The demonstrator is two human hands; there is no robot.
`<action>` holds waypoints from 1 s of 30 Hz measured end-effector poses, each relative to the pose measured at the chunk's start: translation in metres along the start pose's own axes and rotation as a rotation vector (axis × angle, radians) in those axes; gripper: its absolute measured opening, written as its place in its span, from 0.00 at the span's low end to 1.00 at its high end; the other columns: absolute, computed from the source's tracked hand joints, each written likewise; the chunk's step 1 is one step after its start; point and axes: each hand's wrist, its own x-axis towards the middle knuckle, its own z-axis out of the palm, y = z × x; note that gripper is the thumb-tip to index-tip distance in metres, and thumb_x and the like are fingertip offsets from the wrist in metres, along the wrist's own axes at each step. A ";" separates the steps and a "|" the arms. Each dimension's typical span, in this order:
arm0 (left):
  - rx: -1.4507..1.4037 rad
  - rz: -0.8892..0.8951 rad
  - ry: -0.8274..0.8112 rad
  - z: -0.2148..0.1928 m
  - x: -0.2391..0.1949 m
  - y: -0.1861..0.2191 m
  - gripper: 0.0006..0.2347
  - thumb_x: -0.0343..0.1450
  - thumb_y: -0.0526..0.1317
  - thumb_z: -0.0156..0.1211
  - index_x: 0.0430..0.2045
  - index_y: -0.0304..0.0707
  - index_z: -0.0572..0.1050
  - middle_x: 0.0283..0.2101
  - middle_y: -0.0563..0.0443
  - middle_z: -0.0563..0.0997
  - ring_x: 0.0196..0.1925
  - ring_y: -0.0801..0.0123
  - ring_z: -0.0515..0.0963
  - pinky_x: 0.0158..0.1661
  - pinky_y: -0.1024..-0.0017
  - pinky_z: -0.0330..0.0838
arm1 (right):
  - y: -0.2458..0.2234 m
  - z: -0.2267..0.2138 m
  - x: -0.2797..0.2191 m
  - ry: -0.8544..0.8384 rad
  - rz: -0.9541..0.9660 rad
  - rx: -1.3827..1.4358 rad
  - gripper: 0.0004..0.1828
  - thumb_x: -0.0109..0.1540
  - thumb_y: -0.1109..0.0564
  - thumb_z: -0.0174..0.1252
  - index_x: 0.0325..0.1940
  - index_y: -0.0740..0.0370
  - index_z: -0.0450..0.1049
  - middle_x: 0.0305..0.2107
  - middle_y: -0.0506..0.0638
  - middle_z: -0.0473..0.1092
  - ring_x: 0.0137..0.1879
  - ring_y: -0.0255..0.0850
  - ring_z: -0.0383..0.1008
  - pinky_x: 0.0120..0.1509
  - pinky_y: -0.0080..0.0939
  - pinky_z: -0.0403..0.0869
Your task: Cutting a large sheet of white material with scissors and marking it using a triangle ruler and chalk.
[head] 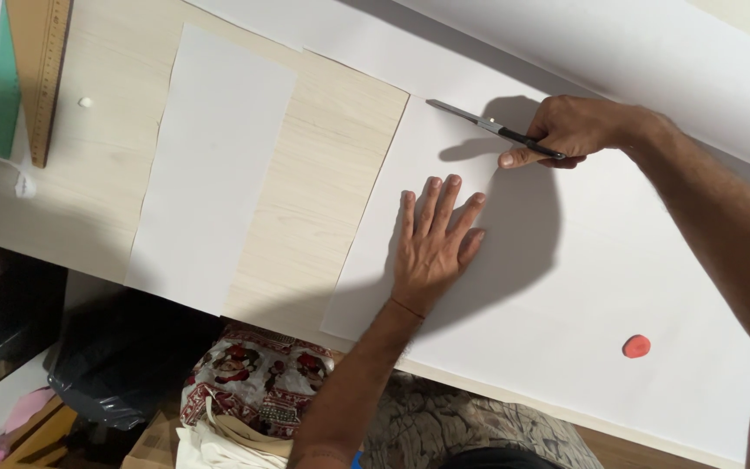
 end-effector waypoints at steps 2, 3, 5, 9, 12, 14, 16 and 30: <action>-0.008 0.003 0.016 0.001 0.000 0.000 0.22 0.82 0.56 0.46 0.73 0.59 0.59 0.76 0.46 0.60 0.79 0.52 0.58 0.76 0.46 0.50 | 0.000 0.000 0.003 0.001 -0.008 -0.003 0.39 0.57 0.30 0.63 0.12 0.66 0.65 0.08 0.55 0.65 0.18 0.43 0.62 0.34 0.44 0.65; -0.015 0.004 0.031 0.002 0.000 0.000 0.22 0.82 0.56 0.44 0.73 0.58 0.60 0.76 0.46 0.61 0.79 0.52 0.58 0.76 0.46 0.50 | 0.000 0.000 0.005 0.000 -0.017 -0.009 0.39 0.57 0.30 0.64 0.11 0.66 0.66 0.07 0.55 0.65 0.17 0.43 0.62 0.34 0.43 0.66; -0.027 0.002 0.041 0.001 0.000 -0.001 0.21 0.82 0.55 0.45 0.72 0.58 0.63 0.76 0.45 0.61 0.79 0.52 0.59 0.75 0.46 0.50 | -0.004 -0.001 0.005 -0.002 -0.018 0.002 0.39 0.57 0.30 0.64 0.11 0.66 0.66 0.07 0.55 0.65 0.18 0.42 0.62 0.34 0.43 0.65; -0.083 -0.048 0.218 0.026 -0.002 0.003 0.21 0.80 0.58 0.38 0.69 0.66 0.65 0.77 0.49 0.59 0.80 0.54 0.54 0.76 0.44 0.43 | 0.007 0.002 0.018 0.043 -0.044 0.041 0.39 0.54 0.27 0.69 0.11 0.65 0.74 0.04 0.54 0.65 0.15 0.42 0.63 0.32 0.42 0.66; -0.086 -0.051 0.230 0.030 -0.002 0.004 0.22 0.79 0.59 0.37 0.69 0.65 0.65 0.77 0.49 0.61 0.80 0.54 0.55 0.75 0.44 0.43 | -0.002 -0.005 0.016 0.047 -0.056 0.017 0.39 0.54 0.27 0.69 0.11 0.66 0.74 0.04 0.55 0.65 0.14 0.43 0.63 0.32 0.43 0.65; -0.076 -0.053 0.228 0.027 -0.001 0.004 0.22 0.79 0.58 0.39 0.69 0.65 0.65 0.76 0.49 0.62 0.80 0.54 0.56 0.75 0.44 0.44 | 0.000 -0.007 0.019 0.039 -0.057 0.006 0.39 0.54 0.27 0.68 0.11 0.65 0.74 0.04 0.55 0.66 0.14 0.43 0.64 0.33 0.43 0.66; -0.068 -0.056 0.226 0.026 -0.001 0.004 0.21 0.79 0.57 0.40 0.69 0.65 0.65 0.76 0.49 0.62 0.80 0.54 0.56 0.75 0.45 0.44 | 0.001 -0.007 0.021 0.029 -0.056 -0.005 0.39 0.54 0.27 0.68 0.11 0.65 0.74 0.05 0.54 0.66 0.14 0.43 0.64 0.33 0.44 0.67; -0.010 -0.009 0.117 -0.005 0.003 -0.002 0.19 0.81 0.55 0.48 0.67 0.59 0.71 0.74 0.47 0.64 0.77 0.55 0.63 0.74 0.50 0.54 | -0.044 -0.015 0.013 0.027 -0.062 -0.062 0.39 0.57 0.28 0.62 0.12 0.66 0.70 0.07 0.54 0.67 0.18 0.42 0.64 0.38 0.41 0.68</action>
